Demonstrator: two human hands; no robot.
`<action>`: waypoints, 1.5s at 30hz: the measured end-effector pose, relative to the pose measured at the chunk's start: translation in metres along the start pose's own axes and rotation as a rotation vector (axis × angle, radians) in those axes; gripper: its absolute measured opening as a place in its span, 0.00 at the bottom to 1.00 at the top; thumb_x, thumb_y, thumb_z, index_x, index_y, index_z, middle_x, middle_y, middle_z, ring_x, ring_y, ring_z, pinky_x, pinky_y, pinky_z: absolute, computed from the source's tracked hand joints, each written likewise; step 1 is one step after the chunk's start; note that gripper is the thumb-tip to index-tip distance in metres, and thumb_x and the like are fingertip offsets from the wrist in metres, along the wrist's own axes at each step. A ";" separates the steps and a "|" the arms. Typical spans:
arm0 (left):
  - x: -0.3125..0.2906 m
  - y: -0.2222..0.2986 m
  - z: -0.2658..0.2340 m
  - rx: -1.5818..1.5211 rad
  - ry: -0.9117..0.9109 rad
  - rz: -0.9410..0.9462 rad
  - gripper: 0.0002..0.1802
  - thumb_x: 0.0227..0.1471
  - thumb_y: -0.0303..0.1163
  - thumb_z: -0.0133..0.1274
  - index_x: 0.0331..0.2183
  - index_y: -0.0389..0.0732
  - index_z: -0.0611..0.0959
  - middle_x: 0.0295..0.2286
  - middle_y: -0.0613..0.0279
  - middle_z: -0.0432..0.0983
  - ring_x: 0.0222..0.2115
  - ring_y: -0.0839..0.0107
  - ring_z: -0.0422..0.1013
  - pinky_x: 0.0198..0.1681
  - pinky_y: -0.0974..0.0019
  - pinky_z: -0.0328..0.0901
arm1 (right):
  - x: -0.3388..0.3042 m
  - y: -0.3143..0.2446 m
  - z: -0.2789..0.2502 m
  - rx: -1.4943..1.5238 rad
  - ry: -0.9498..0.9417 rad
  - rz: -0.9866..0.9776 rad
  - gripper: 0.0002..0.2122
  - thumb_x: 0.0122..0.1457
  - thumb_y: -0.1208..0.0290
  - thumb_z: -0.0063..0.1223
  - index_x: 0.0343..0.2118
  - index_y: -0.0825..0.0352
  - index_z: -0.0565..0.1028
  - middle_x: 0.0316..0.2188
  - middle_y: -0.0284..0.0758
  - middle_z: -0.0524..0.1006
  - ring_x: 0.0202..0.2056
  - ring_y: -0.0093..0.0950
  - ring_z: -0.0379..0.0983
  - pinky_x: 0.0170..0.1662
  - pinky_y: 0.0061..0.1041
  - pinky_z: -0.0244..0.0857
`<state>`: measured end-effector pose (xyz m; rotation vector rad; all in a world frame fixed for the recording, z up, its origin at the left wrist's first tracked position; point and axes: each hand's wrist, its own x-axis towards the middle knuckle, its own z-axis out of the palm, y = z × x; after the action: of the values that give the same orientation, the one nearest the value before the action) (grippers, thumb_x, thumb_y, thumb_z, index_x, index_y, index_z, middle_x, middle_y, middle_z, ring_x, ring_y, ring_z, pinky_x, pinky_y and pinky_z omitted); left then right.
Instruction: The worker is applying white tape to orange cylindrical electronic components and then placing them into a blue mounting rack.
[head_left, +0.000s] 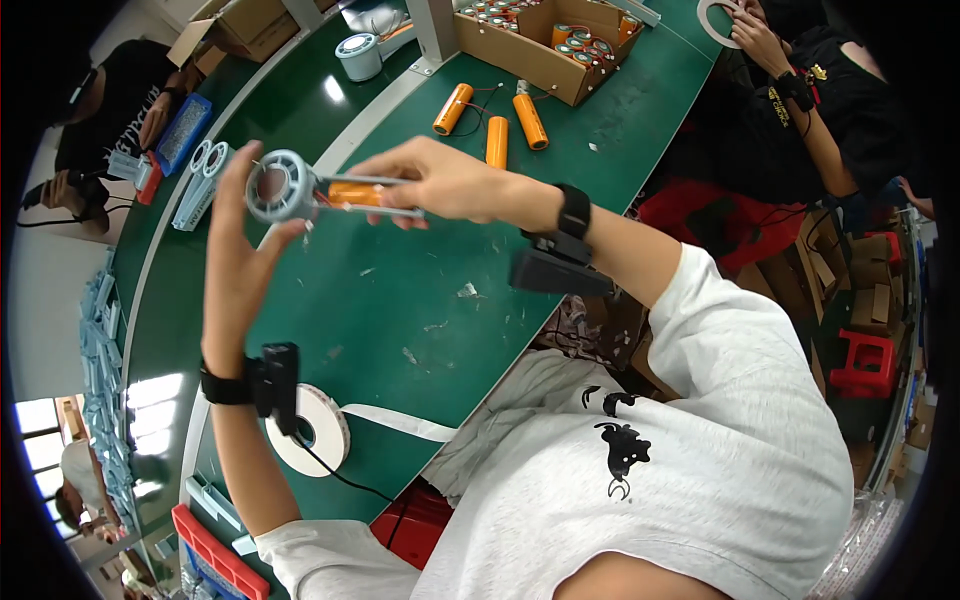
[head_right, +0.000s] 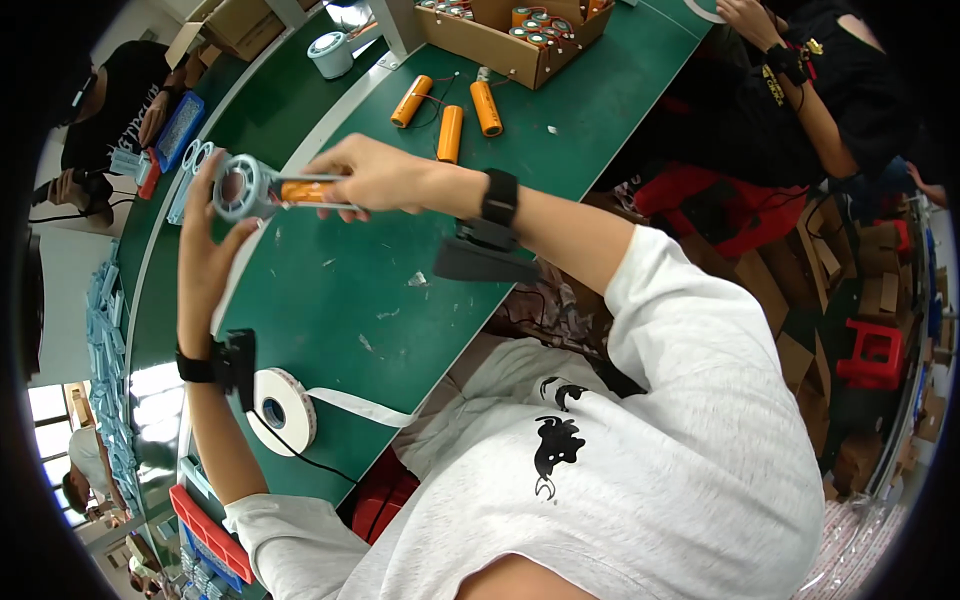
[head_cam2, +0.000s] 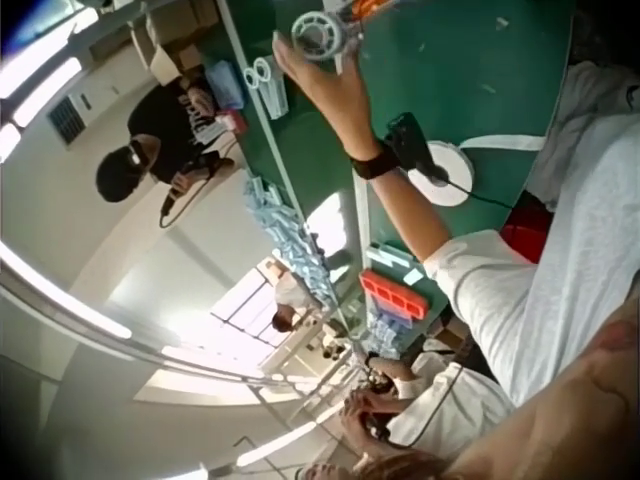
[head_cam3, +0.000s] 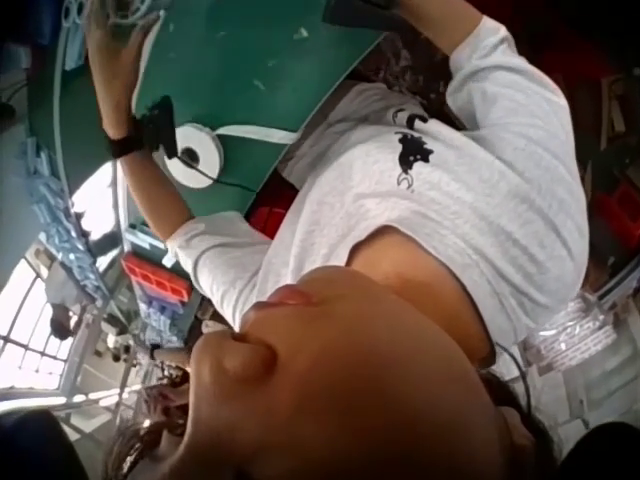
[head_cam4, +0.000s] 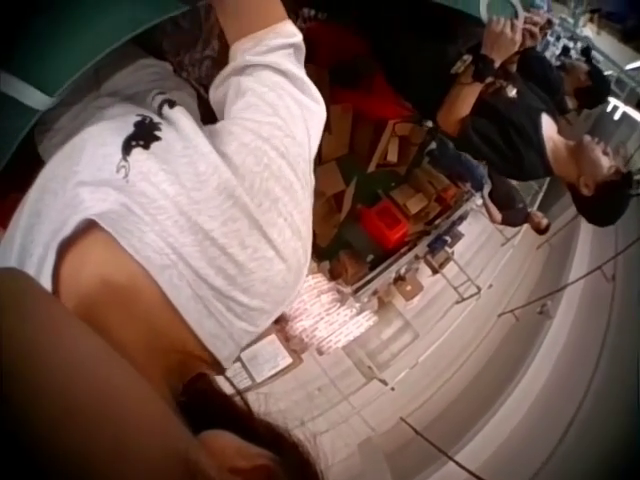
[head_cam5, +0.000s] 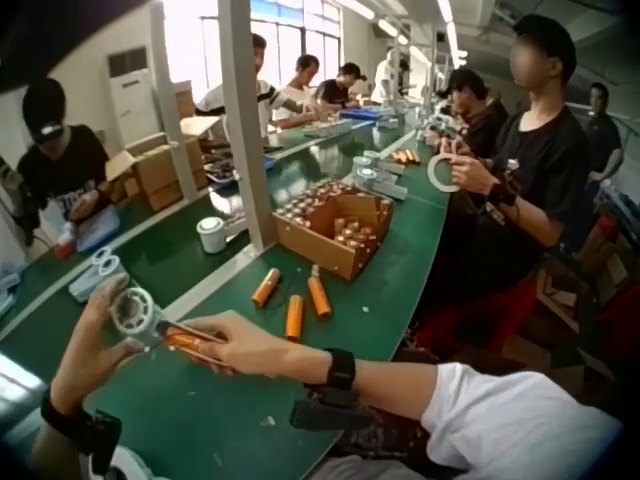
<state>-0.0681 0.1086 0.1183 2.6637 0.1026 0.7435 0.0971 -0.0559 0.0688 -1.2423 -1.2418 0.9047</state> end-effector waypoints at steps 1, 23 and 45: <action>0.014 -0.034 -0.022 0.144 0.065 -0.006 0.44 0.35 0.32 0.62 0.54 0.35 0.59 0.52 0.48 0.57 0.53 0.57 0.54 0.55 0.61 0.51 | 0.034 -0.002 -0.006 -0.004 0.054 0.031 0.16 0.55 0.78 0.40 0.47 0.71 0.68 0.28 0.37 0.73 0.23 0.19 0.66 0.24 0.17 0.63; -0.022 -0.150 -0.039 0.222 -0.107 -0.855 0.34 0.39 0.51 0.54 0.30 0.24 0.71 0.28 0.41 0.70 0.32 0.56 0.69 0.36 0.60 0.62 | -0.010 0.017 -0.055 -1.263 0.681 0.275 0.12 0.48 0.69 0.50 0.30 0.75 0.70 0.24 0.50 0.74 0.28 0.44 0.73 0.30 0.34 0.70; -0.236 0.100 0.014 0.653 0.028 -0.721 0.32 0.36 0.41 0.61 0.41 0.33 0.69 0.41 0.48 0.64 0.46 0.54 0.56 0.50 0.57 0.50 | -0.085 0.018 0.098 0.806 -0.296 0.295 0.20 0.55 0.65 0.48 0.46 0.74 0.63 0.25 0.31 0.69 0.25 0.20 0.64 0.30 0.17 0.60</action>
<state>-0.2663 -0.0288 0.0294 2.8336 1.4369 0.5494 -0.0094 -0.1183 0.0265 -0.6516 -0.7665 1.6469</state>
